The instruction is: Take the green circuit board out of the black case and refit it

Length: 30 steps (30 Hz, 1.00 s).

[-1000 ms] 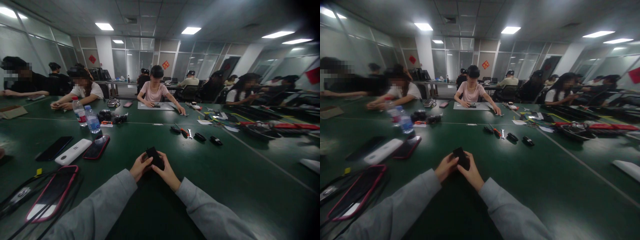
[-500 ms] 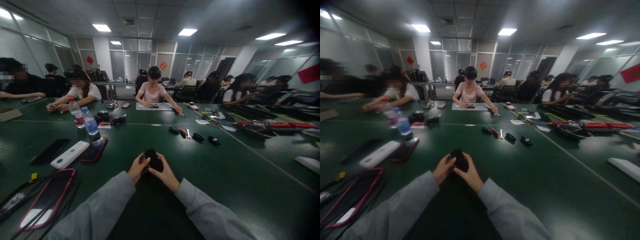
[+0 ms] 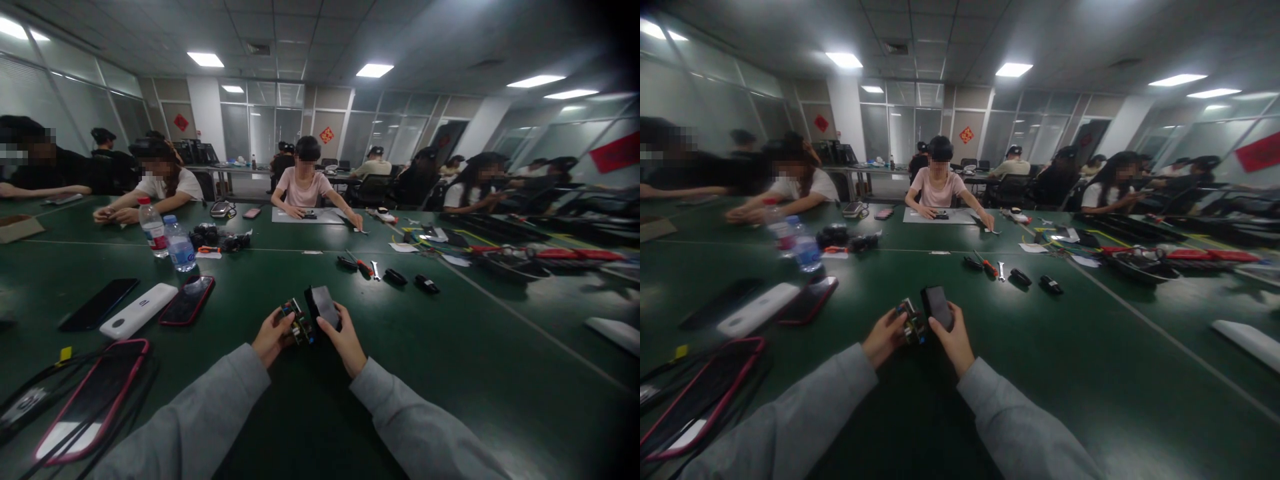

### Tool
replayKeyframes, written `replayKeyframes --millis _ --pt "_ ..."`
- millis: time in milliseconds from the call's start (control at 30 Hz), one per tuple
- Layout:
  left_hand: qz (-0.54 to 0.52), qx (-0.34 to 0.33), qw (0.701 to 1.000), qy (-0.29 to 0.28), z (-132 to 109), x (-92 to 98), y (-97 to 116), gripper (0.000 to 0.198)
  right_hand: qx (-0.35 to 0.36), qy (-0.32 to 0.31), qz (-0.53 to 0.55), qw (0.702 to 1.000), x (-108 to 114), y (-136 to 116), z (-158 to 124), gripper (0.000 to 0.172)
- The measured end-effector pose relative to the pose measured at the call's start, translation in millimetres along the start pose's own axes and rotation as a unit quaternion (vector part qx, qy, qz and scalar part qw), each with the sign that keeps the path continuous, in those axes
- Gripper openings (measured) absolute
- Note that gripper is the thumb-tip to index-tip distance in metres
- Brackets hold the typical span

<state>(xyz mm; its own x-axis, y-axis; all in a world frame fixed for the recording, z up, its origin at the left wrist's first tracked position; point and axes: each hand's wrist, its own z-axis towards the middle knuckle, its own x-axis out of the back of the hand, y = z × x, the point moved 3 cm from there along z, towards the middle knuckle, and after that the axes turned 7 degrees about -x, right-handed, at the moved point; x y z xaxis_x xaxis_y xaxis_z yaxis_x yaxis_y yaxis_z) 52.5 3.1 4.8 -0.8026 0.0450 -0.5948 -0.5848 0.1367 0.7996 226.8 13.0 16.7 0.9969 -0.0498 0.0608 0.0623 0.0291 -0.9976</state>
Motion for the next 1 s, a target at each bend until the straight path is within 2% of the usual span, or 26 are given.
replayKeyframes --millis 100,233,533,1000 --pt "-0.020 0.010 1.000 -0.013 -1 0.2 2 0.052 -0.035 0.021 0.034 0.999 8 3 6 0.057" --pt "-0.040 0.020 0.999 -0.013 -1 -0.4 6 0.050 -0.036 0.014 0.034 0.999 15 2 12 0.045" --pt "-0.047 0.028 0.998 -0.016 -1 -0.1 9 0.045 0.002 0.064 -0.042 0.997 29 12 28 0.049" --pt "-0.057 0.026 0.998 -0.021 -2 -1.7 11 0.046 0.001 0.049 -0.132 0.990 35 13 29 0.048"
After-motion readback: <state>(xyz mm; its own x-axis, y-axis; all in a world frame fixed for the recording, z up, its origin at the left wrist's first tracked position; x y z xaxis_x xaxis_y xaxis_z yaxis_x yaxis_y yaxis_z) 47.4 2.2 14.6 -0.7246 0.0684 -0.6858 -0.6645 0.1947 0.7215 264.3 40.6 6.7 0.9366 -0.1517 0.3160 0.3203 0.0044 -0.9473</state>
